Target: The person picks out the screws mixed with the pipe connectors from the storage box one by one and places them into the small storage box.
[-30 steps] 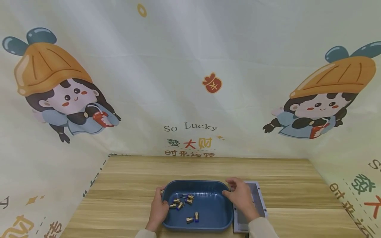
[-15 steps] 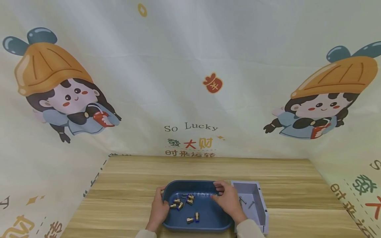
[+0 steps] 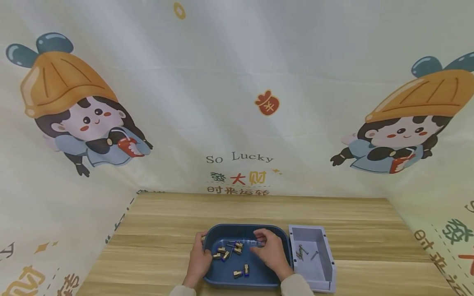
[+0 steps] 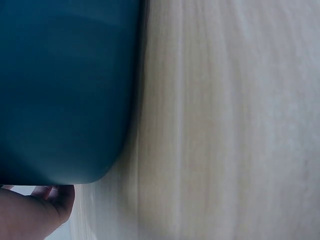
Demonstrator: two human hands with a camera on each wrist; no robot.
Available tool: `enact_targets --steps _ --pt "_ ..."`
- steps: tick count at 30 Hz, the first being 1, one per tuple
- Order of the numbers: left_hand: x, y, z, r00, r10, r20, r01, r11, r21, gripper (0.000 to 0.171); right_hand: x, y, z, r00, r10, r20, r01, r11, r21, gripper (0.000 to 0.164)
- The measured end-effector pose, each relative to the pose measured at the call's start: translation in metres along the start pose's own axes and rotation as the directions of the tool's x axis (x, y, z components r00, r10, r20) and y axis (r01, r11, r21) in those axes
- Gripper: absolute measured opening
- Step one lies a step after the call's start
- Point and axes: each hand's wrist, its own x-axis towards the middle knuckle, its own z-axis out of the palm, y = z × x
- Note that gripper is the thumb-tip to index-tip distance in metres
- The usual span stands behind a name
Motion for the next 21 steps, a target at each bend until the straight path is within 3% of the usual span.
enact_targets --steps 21 --pt "-0.002 0.003 -0.002 1.000 0.003 0.010 -0.003 1.000 -0.006 0.052 -0.002 -0.007 0.045 0.985 -0.099 0.138 0.097 0.995 0.022 0.032"
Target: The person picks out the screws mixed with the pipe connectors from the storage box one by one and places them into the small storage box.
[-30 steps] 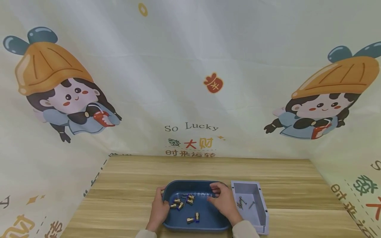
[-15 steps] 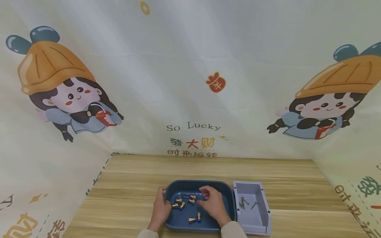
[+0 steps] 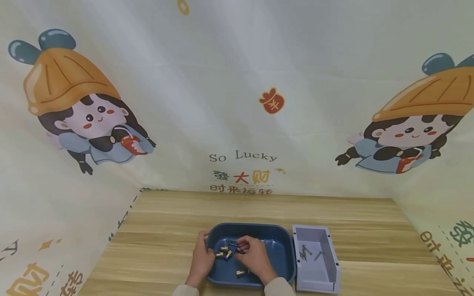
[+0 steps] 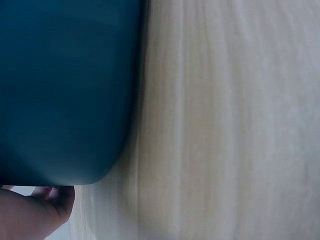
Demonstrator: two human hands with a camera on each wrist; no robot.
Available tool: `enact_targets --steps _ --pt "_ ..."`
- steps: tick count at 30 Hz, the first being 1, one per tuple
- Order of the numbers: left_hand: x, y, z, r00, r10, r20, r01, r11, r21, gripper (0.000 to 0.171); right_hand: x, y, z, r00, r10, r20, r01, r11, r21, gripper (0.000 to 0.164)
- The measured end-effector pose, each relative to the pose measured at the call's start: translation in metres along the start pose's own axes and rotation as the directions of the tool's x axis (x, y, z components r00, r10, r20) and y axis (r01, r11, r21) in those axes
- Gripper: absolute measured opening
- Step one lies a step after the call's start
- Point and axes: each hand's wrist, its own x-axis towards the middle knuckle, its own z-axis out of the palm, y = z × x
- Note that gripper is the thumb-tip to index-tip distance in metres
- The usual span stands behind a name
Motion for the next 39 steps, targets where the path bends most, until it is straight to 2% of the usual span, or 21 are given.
enact_targets --steps 5,9,14,25,33,39 --pt "0.000 0.000 -0.001 1.000 0.026 -0.009 -0.026 1.000 0.000 0.050 0.001 -0.003 0.009 0.999 -0.025 0.037 0.024 1.000 0.017 0.032" --pt "0.000 -0.001 -0.001 0.999 0.031 -0.013 -0.031 1.000 0.002 0.050 0.002 -0.003 0.015 0.998 -0.041 0.050 0.042 0.999 -0.015 0.031" --pt "0.000 -0.003 0.000 0.999 0.044 -0.024 -0.044 0.999 0.004 0.051 0.004 0.001 0.018 0.999 -0.025 0.044 0.028 0.998 -0.065 0.033" --pt "0.000 -0.001 0.000 0.999 0.025 -0.022 -0.025 1.000 0.004 0.051 0.011 0.002 0.015 0.999 0.030 0.021 -0.026 0.980 -0.198 0.033" --pt "0.001 0.000 -0.001 1.000 -0.018 0.012 0.018 1.000 -0.014 0.052 0.014 0.003 0.016 0.999 0.011 0.044 0.003 0.952 -0.306 0.035" --pt "0.001 -0.001 -0.001 1.000 -0.007 0.016 0.007 0.999 -0.033 0.053 0.013 0.003 0.017 0.999 0.007 0.043 0.007 0.946 -0.324 0.032"
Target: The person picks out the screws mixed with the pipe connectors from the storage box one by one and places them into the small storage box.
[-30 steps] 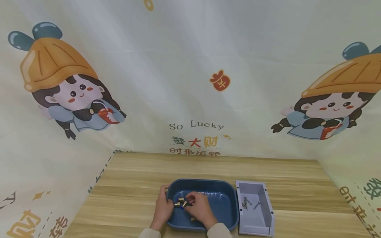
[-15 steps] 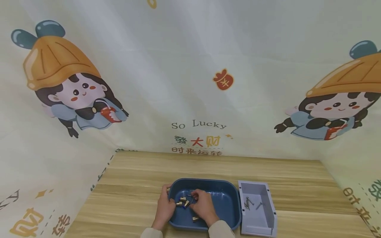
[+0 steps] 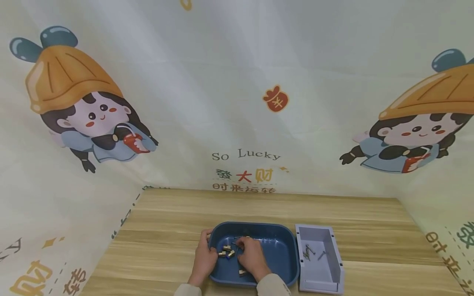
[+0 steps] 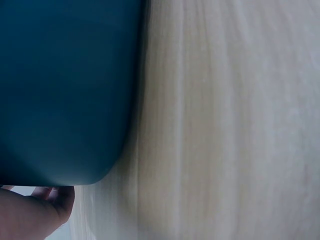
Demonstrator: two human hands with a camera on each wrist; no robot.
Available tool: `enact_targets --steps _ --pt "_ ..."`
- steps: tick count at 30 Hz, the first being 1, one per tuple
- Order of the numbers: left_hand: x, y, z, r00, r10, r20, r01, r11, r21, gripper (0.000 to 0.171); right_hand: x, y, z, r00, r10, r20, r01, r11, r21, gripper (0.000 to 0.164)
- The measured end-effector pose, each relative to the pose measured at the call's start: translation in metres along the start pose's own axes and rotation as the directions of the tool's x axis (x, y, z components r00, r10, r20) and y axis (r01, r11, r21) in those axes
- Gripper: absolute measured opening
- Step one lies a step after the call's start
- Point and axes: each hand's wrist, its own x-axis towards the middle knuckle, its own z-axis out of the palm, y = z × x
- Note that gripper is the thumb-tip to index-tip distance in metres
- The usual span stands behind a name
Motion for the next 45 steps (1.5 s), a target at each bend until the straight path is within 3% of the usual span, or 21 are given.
enact_targets --steps 33,45 --pt "0.000 -0.002 0.003 1.000 0.006 -0.022 -0.006 1.000 0.019 0.052 -0.007 0.007 -0.002 0.982 -0.186 -0.028 0.187 0.981 0.048 0.010" --pt "-0.001 0.000 0.002 1.000 0.013 -0.026 -0.012 1.000 0.025 0.052 -0.009 0.007 -0.009 0.996 -0.093 -0.010 0.093 0.985 0.147 0.008"
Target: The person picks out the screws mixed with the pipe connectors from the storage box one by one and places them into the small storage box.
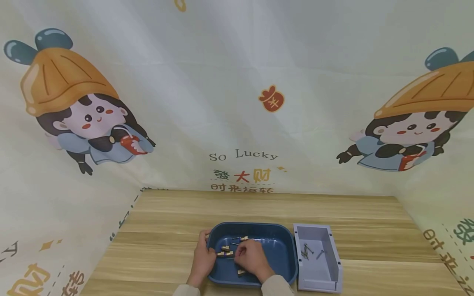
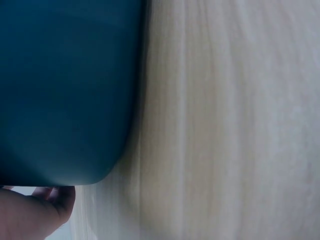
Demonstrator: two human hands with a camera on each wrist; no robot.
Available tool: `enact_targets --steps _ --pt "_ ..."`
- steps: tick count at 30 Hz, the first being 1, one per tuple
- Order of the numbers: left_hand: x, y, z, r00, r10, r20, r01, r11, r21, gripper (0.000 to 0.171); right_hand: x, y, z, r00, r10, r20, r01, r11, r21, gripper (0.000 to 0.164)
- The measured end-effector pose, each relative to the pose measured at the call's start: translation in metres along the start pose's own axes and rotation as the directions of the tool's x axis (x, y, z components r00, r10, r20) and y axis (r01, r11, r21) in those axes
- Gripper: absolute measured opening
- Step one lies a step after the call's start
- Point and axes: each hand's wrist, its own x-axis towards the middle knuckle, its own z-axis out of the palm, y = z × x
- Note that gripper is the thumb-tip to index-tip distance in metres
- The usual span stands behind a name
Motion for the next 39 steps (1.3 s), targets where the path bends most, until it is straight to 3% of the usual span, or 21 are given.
enact_targets --steps 12,22,33,39 --pt "0.000 -0.001 -0.001 1.000 -0.018 0.001 0.018 1.000 0.001 0.054 -0.003 0.002 -0.025 0.993 0.051 -0.109 -0.047 0.998 0.043 0.007" --pt "-0.001 -0.001 0.001 1.000 -0.021 0.003 0.021 1.000 -0.002 0.055 -0.009 0.003 -0.051 0.985 0.112 -0.131 -0.102 0.992 0.079 0.002" --pt "0.001 -0.003 0.003 1.000 -0.004 0.001 0.004 1.000 0.007 0.055 -0.020 0.010 -0.078 0.963 0.179 -0.204 -0.160 0.982 0.102 0.006" --pt "0.002 -0.003 0.001 1.000 -0.023 0.019 0.022 1.000 0.005 0.056 -0.025 0.020 -0.089 0.943 0.180 -0.281 -0.168 0.984 0.065 0.009"
